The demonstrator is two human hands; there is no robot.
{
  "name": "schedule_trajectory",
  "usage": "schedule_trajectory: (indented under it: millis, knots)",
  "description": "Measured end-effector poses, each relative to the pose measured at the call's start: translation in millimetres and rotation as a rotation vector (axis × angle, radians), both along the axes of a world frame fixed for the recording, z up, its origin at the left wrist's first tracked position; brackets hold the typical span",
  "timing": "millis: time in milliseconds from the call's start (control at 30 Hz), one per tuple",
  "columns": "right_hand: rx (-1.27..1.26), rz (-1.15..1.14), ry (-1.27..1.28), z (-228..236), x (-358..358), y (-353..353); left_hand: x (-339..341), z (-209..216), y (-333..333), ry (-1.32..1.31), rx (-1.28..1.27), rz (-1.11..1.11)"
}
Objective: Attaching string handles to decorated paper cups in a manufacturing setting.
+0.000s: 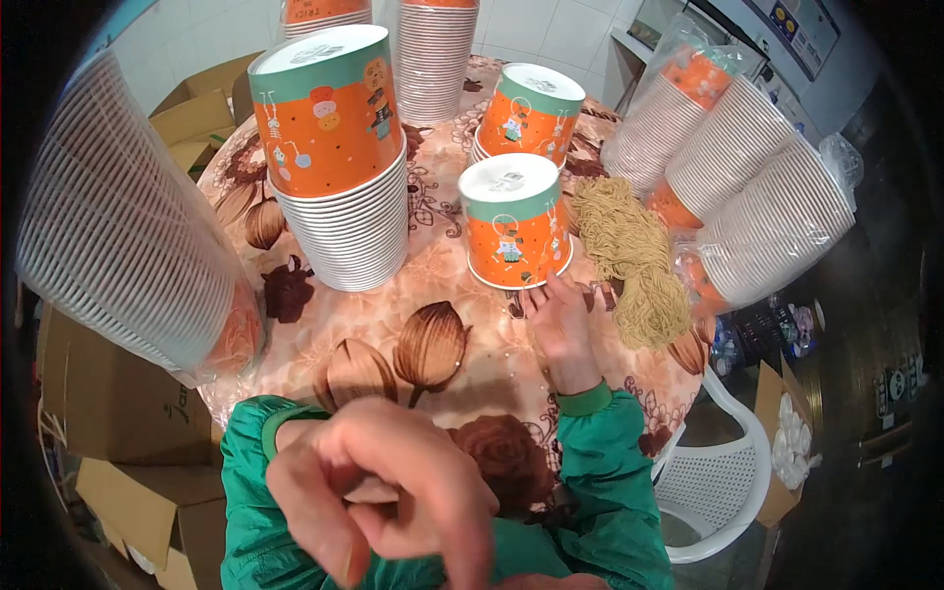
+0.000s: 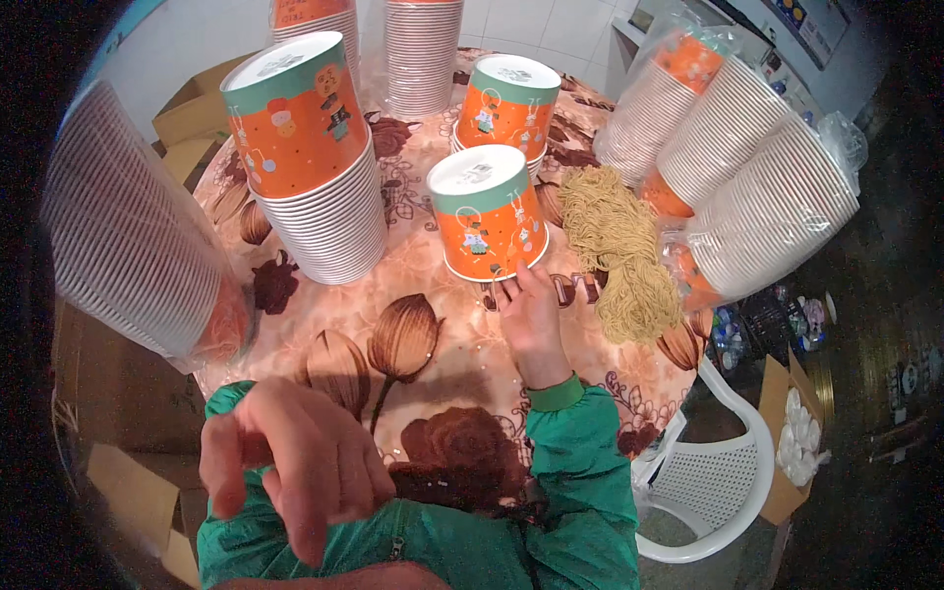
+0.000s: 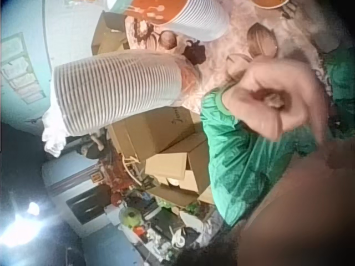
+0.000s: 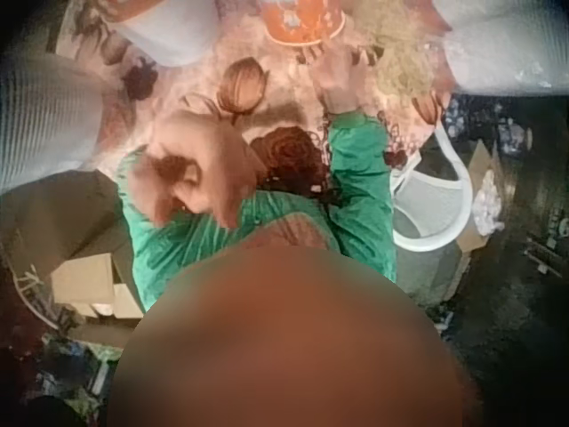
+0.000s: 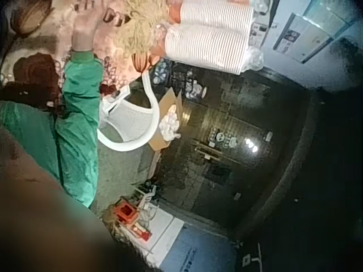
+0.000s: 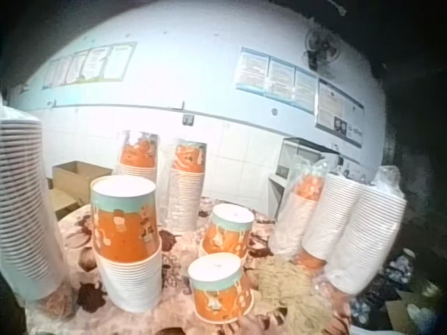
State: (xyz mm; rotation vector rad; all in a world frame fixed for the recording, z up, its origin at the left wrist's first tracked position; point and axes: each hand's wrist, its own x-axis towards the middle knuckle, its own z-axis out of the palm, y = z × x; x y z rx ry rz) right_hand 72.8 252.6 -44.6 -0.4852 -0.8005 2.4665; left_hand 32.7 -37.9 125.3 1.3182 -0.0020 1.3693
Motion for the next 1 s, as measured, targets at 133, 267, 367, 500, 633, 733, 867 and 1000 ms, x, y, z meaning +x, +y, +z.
schedule_trajectory:
  millis: [133,267,367,500,633,733,867,1000]
  knots:
    - [0.119,0.04,-0.108,-11,1,-3,13,-13,17,-0.128,0.317,-0.225]
    - [0.112,0.008,-0.133,-10,-1,-6,10,6,8,-0.08,0.172,-0.103]
    - [0.111,0.005,-0.144,-8,0,-5,15,8,7,-0.11,0.167,-0.06]
    - [0.116,0.021,-0.131,-9,2,-3,18,11,6,-0.152,0.159,-0.007]
    - [0.136,0.067,-0.026,2,5,-3,11,8,10,-0.042,0.186,-0.033]
    - [0.236,0.019,-0.013,38,8,-23,6,0,22,-0.006,0.276,0.032]
    - [0.503,-0.064,0.079,64,14,-30,-18,-8,33,0.726,0.117,1.313]
    - [0.701,-0.089,0.015,98,12,-44,-50,-50,71,1.168,0.343,1.876]
